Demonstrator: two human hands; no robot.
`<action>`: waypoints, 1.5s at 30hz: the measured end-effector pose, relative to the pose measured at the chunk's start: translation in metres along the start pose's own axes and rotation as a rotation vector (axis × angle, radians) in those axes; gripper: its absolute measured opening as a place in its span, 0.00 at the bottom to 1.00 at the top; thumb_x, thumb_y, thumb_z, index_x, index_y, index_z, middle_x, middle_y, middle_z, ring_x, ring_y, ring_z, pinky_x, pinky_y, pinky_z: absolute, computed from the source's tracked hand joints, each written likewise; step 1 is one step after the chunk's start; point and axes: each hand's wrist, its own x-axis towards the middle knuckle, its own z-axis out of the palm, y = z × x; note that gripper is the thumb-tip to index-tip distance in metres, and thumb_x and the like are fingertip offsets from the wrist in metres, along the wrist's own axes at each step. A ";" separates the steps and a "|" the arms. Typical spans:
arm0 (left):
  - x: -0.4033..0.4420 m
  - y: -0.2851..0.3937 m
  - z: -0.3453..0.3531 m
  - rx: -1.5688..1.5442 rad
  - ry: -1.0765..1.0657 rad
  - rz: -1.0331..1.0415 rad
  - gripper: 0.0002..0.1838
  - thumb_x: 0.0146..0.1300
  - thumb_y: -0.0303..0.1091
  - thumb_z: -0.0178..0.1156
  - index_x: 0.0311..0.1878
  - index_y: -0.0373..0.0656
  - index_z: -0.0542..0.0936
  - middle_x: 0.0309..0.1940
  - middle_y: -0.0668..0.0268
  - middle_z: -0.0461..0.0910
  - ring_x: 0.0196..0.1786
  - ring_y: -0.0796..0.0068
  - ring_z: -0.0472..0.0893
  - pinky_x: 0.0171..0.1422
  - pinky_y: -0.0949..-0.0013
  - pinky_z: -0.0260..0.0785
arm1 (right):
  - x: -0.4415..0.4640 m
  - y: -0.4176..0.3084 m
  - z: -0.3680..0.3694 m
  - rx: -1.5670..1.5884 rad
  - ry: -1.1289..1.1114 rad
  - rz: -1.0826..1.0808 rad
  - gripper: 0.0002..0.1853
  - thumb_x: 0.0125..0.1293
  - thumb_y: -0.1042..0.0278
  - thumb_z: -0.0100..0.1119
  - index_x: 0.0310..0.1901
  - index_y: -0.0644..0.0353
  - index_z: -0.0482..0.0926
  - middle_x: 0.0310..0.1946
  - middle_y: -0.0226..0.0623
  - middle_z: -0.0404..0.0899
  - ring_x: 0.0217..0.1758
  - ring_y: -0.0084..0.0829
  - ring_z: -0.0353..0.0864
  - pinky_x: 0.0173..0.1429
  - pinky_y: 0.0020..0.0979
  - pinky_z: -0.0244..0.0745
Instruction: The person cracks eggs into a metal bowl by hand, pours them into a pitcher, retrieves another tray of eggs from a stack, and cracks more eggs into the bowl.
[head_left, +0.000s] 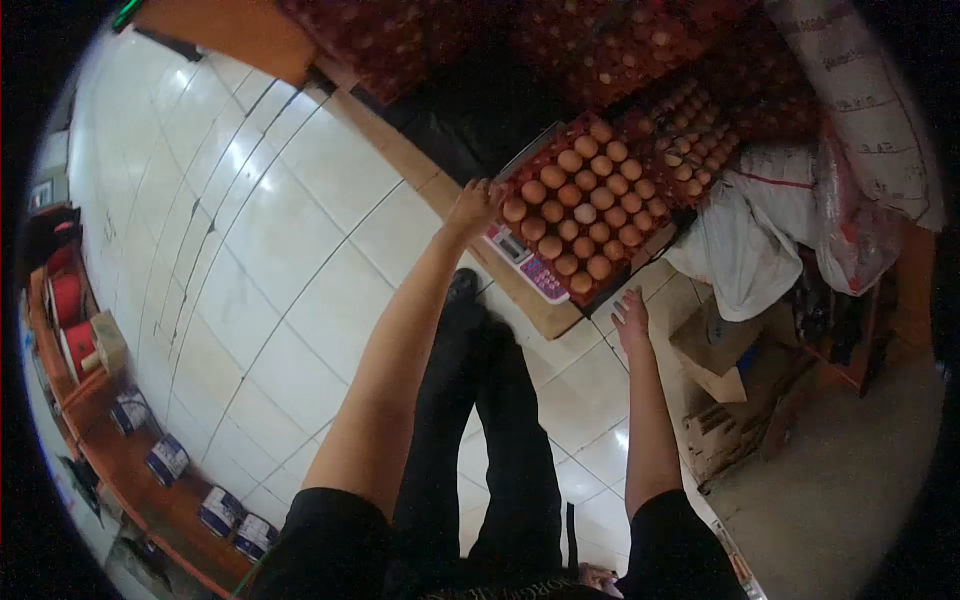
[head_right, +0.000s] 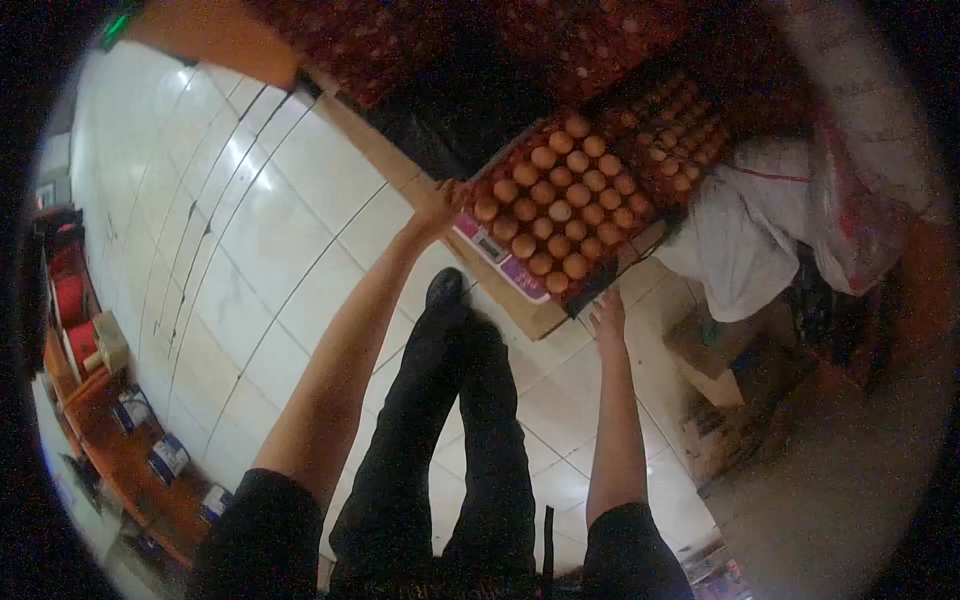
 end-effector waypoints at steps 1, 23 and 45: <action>0.019 0.005 0.002 0.003 -0.008 0.013 0.18 0.70 0.44 0.43 0.49 0.40 0.74 0.47 0.47 0.74 0.52 0.45 0.71 0.58 0.53 0.65 | 0.014 -0.011 0.010 0.093 -0.018 -0.017 0.40 0.66 0.36 0.41 0.71 0.54 0.49 0.70 0.42 0.50 0.69 0.44 0.58 0.70 0.46 0.51; 0.117 -0.032 0.061 -0.540 -0.364 -0.355 0.47 0.60 0.72 0.41 0.72 0.44 0.53 0.69 0.55 0.57 0.71 0.64 0.56 0.73 0.63 0.47 | 0.032 -0.045 0.057 0.652 -0.417 -0.127 0.46 0.60 0.24 0.37 0.69 0.54 0.53 0.67 0.37 0.57 0.70 0.42 0.58 0.70 0.47 0.59; -0.567 0.163 -0.145 -1.571 0.682 -0.722 0.42 0.64 0.69 0.37 0.68 0.42 0.60 0.63 0.59 0.66 0.62 0.62 0.70 0.64 0.59 0.65 | -0.428 -0.017 0.068 -0.535 -0.752 0.094 0.47 0.66 0.32 0.39 0.71 0.64 0.44 0.72 0.44 0.44 0.75 0.36 0.43 0.75 0.35 0.39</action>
